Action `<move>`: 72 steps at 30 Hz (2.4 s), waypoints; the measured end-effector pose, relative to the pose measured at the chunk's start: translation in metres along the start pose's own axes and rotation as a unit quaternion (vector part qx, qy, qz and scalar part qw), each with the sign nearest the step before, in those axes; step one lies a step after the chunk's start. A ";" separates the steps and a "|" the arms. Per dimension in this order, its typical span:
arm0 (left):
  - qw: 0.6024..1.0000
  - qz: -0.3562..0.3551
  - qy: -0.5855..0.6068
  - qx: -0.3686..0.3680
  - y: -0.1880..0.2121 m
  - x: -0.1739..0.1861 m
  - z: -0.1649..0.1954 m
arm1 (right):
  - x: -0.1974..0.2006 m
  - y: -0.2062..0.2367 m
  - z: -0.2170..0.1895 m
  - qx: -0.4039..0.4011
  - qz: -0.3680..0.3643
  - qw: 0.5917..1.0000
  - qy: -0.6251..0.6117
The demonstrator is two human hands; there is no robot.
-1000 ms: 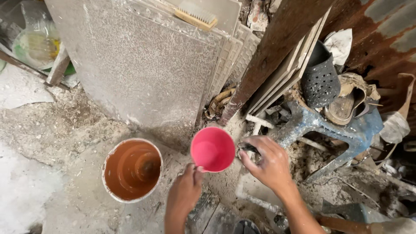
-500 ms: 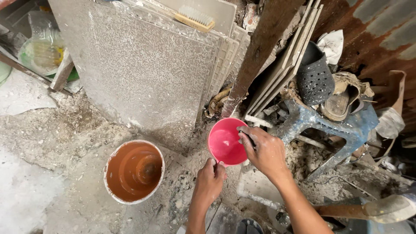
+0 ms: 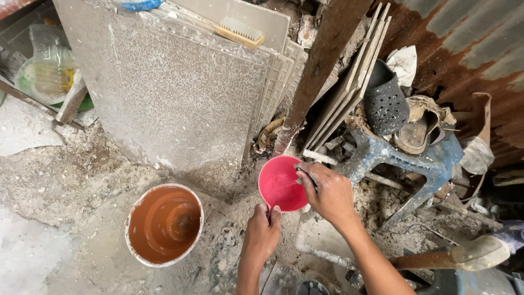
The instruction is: The person mixes a white powder with water in an orange bucket using a trowel. They then walk to a tap, fill a pink scoop with water, and pour it into the bucket. The person returns to the mixing area and picks up a metal trowel.
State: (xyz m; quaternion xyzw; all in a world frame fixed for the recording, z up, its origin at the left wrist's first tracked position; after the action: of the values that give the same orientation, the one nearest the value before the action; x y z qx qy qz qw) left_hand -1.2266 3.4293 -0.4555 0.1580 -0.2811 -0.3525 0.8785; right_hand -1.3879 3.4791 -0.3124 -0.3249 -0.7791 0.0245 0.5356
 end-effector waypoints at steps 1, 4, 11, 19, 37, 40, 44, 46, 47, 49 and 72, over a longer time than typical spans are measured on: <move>1.000 0.006 -0.001 -0.006 0.000 0.001 0.000 | -0.001 0.000 0.001 -0.005 -0.006 1.000 -0.004; 1.000 0.018 -0.011 -0.018 -0.003 0.004 -0.003 | 0.000 0.000 -0.002 0.008 -0.002 1.000 -0.005; 0.999 0.036 -0.012 -0.019 -0.007 0.006 -0.010 | 0.002 0.000 -0.001 0.009 -0.001 1.000 -0.006; 0.999 0.038 -0.019 -0.032 -0.010 0.007 -0.006 | 0.006 0.002 -0.003 0.030 0.009 0.999 -0.007; 0.999 -0.008 -0.031 0.036 -0.006 0.005 -0.012 | 0.002 0.001 0.001 0.011 -0.005 1.000 -0.014; 1.000 0.009 -0.022 0.015 -0.006 0.008 -0.009 | 0.003 0.001 0.001 0.008 -0.007 1.000 -0.017; 1.000 0.017 -0.016 0.012 -0.004 0.010 -0.009 | 0.005 0.001 -0.002 0.016 -0.003 1.000 -0.018; 1.000 0.012 -0.011 0.019 -0.003 0.011 -0.009 | 0.007 0.001 -0.004 0.021 0.000 1.000 -0.022; 1.000 0.017 -0.014 0.013 -0.003 0.013 -0.008 | 0.007 0.001 -0.004 0.019 -0.001 1.000 -0.022; 0.999 0.027 -0.020 0.001 -0.002 0.016 -0.004 | 0.006 0.001 -0.003 0.015 -0.003 1.000 -0.022; 0.999 0.021 -0.026 0.004 -0.002 0.014 -0.009 | 0.005 0.000 -0.002 0.006 -0.005 1.000 -0.011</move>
State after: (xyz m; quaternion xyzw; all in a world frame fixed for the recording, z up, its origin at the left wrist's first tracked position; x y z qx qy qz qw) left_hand -1.2139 3.4190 -0.4583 0.1461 -0.3088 -0.3367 0.8775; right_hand -1.3866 3.4811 -0.3076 -0.3174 -0.7864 0.0304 0.5291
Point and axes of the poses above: each hand's wrist, its own y-axis away from the middle knuckle, its own x-axis out of the back of the hand, z = x × y, the point moved 10 cm from there along -y, towards the middle knuckle, and after that the axes turned 5 degrees about -x, right-handed, at the moved point
